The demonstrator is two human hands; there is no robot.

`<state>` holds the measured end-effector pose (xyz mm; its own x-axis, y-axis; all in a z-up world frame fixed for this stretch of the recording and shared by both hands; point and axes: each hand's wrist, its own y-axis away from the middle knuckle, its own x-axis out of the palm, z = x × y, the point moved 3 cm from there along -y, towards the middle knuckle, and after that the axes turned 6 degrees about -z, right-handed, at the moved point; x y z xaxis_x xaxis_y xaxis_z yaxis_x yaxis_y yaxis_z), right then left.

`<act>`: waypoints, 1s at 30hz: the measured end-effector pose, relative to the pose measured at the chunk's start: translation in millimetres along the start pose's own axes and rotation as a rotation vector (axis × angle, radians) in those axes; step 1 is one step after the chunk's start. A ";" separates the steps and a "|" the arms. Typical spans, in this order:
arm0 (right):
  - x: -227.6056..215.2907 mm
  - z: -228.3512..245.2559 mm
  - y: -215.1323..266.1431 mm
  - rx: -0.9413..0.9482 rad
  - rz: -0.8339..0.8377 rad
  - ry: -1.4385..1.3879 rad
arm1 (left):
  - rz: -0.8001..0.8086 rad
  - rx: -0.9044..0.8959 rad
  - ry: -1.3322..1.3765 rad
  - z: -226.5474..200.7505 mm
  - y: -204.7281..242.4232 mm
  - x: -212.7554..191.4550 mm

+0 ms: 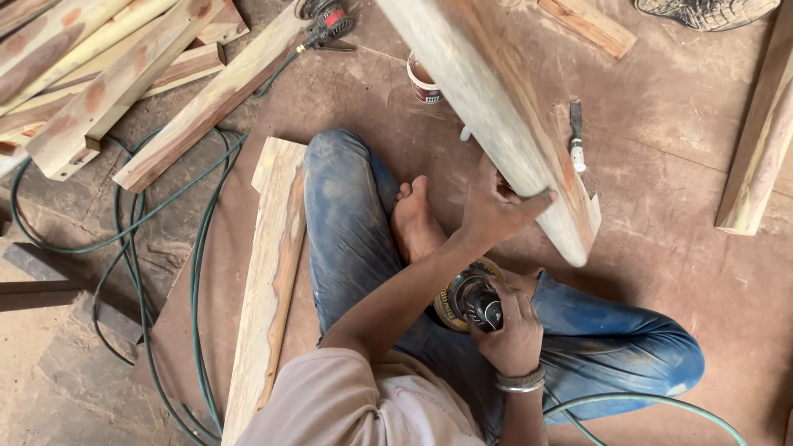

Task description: The person sands a long wooden cylinder and several flat wooden pieces using a hand-held power sander, turning the pieces over to reach different sides.

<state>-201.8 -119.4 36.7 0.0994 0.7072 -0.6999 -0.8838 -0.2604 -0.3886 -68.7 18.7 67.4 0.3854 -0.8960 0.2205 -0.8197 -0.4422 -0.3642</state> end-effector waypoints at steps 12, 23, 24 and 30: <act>0.1 -4.2 1.2 -0.010 -0.026 -0.011 | 0.335 -0.534 0.245 66.8 20.8 21.1; -2.6 -14.8 5.8 0.087 0.065 -0.001 | -0.052 -1.353 0.461 168.7 83.1 135.9; -2.5 -14.4 5.5 0.098 0.094 0.020 | -0.055 -1.410 0.463 184.3 86.8 140.2; -5.6 -17.2 3.2 0.123 0.079 -0.011 | -0.137 -1.578 0.366 237.4 116.3 153.0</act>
<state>-197.3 -135.5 29.1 0.0224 0.6950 -0.7187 -0.9381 -0.2339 -0.2555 -4.4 -179.4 -156.0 0.5613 -0.6966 0.4468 -0.4747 0.1712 0.8633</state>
